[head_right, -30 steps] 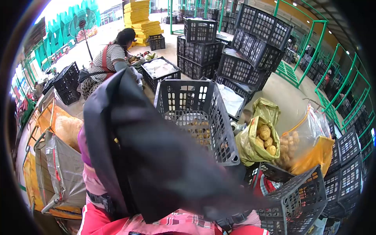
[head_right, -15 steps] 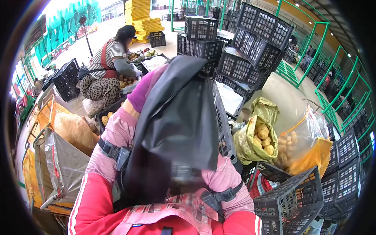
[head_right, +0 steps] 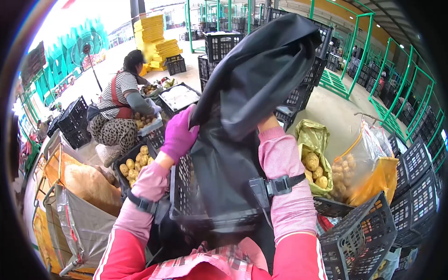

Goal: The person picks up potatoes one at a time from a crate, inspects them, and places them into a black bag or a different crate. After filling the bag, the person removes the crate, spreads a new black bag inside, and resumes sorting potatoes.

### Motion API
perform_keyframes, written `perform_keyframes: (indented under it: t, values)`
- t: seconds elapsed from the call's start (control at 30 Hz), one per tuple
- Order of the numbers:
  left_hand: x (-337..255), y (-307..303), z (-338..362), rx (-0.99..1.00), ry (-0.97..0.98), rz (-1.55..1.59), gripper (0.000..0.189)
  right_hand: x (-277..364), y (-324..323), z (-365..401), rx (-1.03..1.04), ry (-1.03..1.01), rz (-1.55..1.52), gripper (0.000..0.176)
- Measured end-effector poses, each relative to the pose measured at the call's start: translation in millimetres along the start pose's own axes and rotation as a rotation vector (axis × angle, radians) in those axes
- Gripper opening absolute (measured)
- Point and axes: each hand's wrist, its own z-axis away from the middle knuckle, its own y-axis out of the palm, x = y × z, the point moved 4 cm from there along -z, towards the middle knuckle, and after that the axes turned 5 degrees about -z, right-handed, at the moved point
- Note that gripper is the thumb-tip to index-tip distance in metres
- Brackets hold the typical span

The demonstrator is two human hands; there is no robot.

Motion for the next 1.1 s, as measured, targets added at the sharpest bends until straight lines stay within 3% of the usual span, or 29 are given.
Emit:
perform_keyframes:
  t: [0.03,0.13,0.2,0.27,0.33,0.4,0.43,0.53,0.57,0.6,0.63,0.67,0.7,0.73,0.8,0.87,0.93,1.0,1.03,1.07,1.1]
  values:
    - [15,6,-7,0.148,-0.131,-0.06,0.073,-6,11,4,0.06,0.015,0.085,0.044]
    - [21,-3,-6,0.149,-0.244,0.098,0.084,-15,50,29,0.296,0.029,0.204,0.046]
    - [17,-16,0,0.141,-0.156,0.609,0.089,-14,76,43,0.447,0.019,0.285,0.047]
    - [23,-19,2,0.05,-0.315,0.823,0.09,-12,97,52,0.576,-0.004,0.382,0.048]
    - [36,-13,-1,0.014,-0.369,0.674,0.097,-12,111,59,0.691,-0.014,0.477,0.05]
    - [44,-5,0,-0.074,-0.219,0.281,0.099,-13,121,69,0.799,-0.011,0.562,0.051]
    - [49,-3,3,0.109,-0.334,0.526,0.076,-14,123,73,0.846,-0.007,0.594,0.052]
    - [96,18,21,0.15,-0.579,0.775,0.04,-17,109,81,0.916,-0.002,0.595,0.053]
    - [108,16,28,0.032,-0.652,0.816,0.028,-18,93,82,0.871,-0.044,0.505,0.054]
    - [117,10,37,-0.09,-0.73,0.854,0.018,-18,74,83,0.734,-0.241,0.387,0.068]
    - [138,16,47,-0.146,-0.792,0.906,0.015,-27,53,93,0.819,0.05,0.272,0.087]
    - [150,12,55,-0.196,-0.859,0.954,0.016,-22,37,109,0.772,0.17,0.429,0.099]
    - [169,12,61,-0.25,-0.92,0.966,0.018,-30,32,121,0.849,0.141,0.628,0.1]
    - [185,14,69,-0.3,-0.981,0.976,0.019,-35,31,138,0.9,0.167,0.988,0.096]
    - [178,-1,75,-0.35,-1.035,1.128,0.023,-61,46,163,1.107,0.264,1.202,0.053]
    - [178,-5,76,-0.409,-0.975,1.148,0.025,-75,55,151,1.047,0.258,1.131,0.05]
    - [191,5,87,-0.451,-0.837,0.962,0.025,-64,63,111,0.728,0.139,1.069,0.039]
    - [205,13,98,-0.454,-0.727,0.652,0.027,-44,86,72,0.411,-0.234,0.179,0.031]
    - [210,15,101,-0.439,-0.67,0.472,0.031,-34,102,59,0.267,-0.213,0.179,0.03]
    - [205,11,93,-0.55,-0.757,0.87,0.028,-23,114,48,0.121,-0.195,0.178,0.03]
    - [198,8,86,-0.722,-0.839,1.256,0.03,-76,134,24,0.067,-0.181,0.13,0.037]
